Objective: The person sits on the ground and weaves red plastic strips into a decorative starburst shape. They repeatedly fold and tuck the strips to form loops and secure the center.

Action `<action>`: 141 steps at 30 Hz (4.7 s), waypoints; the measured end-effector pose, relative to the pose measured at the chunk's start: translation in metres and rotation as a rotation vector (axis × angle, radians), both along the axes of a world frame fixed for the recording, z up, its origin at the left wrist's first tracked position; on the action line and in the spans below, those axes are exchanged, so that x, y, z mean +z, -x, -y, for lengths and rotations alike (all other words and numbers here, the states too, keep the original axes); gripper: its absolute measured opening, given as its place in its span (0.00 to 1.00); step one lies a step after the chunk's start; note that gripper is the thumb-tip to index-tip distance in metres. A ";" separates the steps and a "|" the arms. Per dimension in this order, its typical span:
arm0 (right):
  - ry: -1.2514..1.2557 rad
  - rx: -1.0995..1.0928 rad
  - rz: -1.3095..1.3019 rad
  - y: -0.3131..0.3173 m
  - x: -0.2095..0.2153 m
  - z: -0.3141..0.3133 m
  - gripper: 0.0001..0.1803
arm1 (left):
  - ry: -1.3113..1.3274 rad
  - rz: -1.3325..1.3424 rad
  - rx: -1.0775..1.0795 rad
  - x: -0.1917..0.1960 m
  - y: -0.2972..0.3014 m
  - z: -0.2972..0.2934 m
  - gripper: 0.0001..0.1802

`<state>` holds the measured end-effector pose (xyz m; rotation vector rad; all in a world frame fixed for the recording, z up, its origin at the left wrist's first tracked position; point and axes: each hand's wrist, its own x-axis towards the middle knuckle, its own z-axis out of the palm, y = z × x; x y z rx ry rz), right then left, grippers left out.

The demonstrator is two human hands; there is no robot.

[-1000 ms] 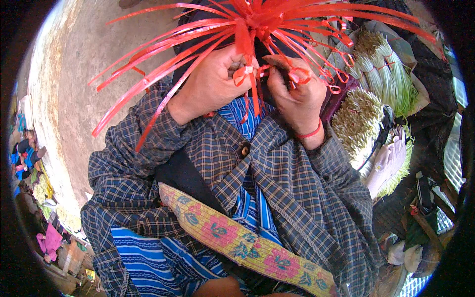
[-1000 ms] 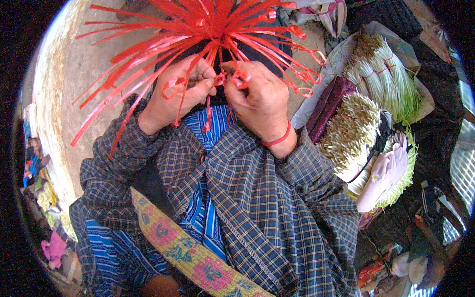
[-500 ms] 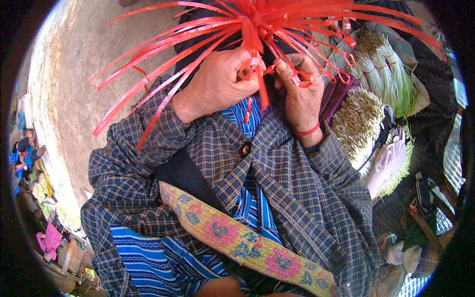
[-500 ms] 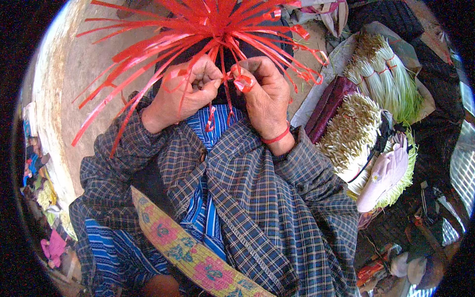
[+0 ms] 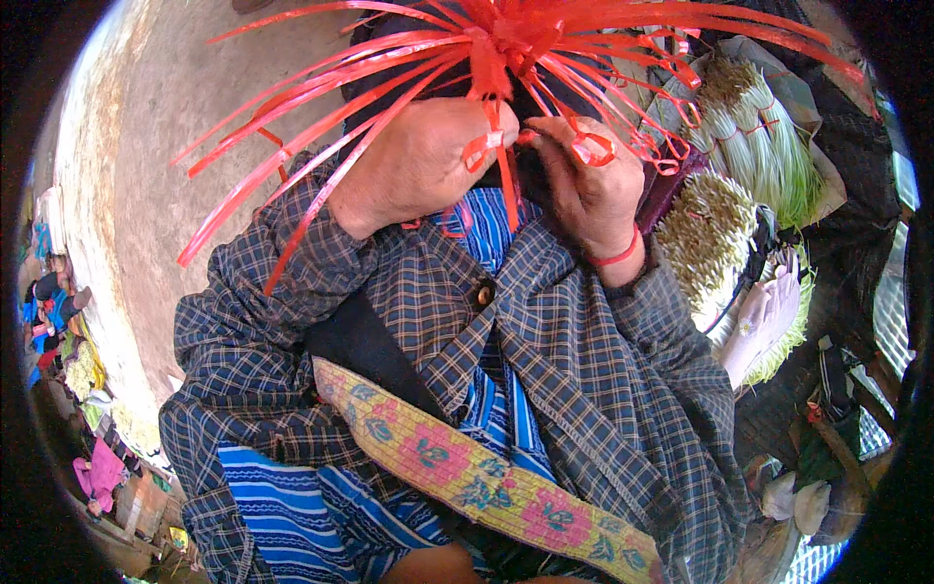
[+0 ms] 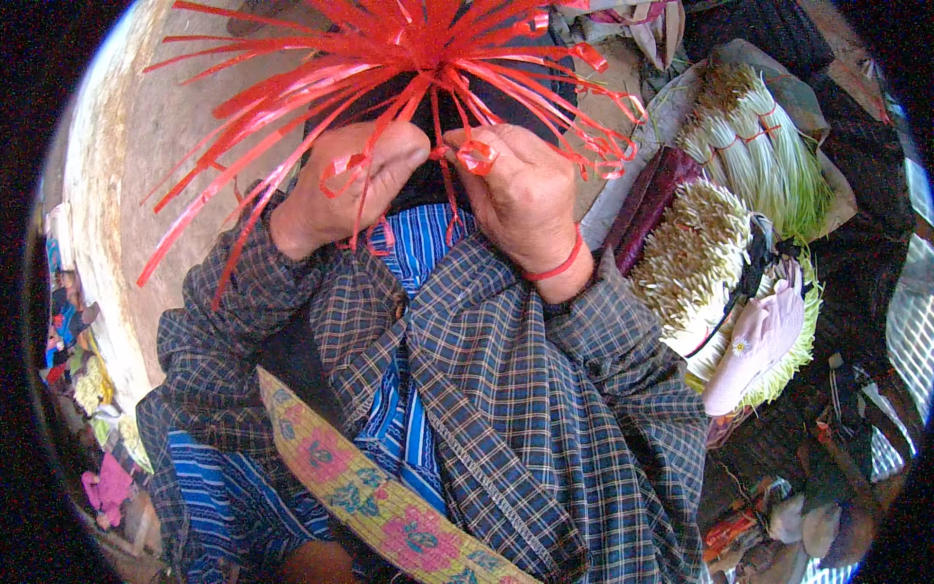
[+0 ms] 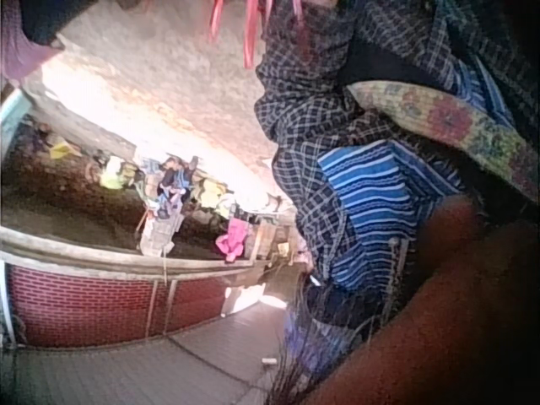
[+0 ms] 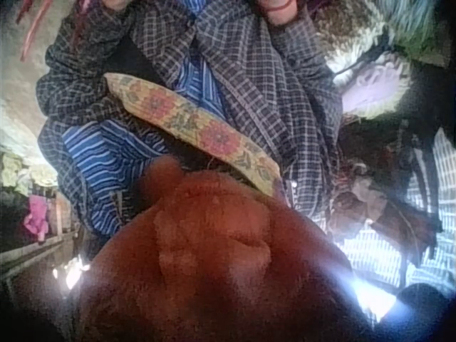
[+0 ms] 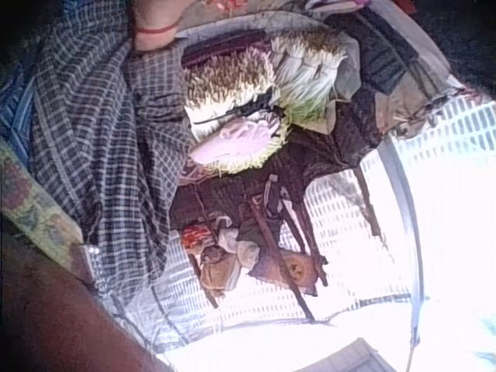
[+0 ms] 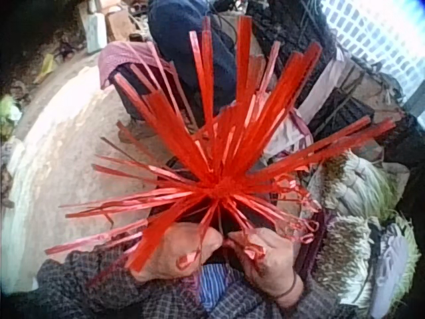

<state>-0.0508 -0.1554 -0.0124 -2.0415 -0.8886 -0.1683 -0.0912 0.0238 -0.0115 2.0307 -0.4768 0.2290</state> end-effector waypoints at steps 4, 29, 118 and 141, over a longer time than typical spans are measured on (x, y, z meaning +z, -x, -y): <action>-0.297 -0.193 -0.580 0.015 -0.002 -0.004 0.05 | -0.150 -0.067 -0.108 -0.005 0.001 0.000 0.05; -0.429 0.149 -0.674 0.000 0.011 0.006 0.06 | -0.066 0.019 -0.056 -0.004 0.011 -0.024 0.07; 0.260 0.112 0.133 0.011 0.006 -0.011 0.09 | 0.555 -0.642 -0.056 0.001 -0.002 -0.002 0.07; -0.431 -0.027 -0.682 0.015 -0.010 -0.009 0.12 | 0.332 -0.557 -0.038 0.004 -0.003 -0.002 0.07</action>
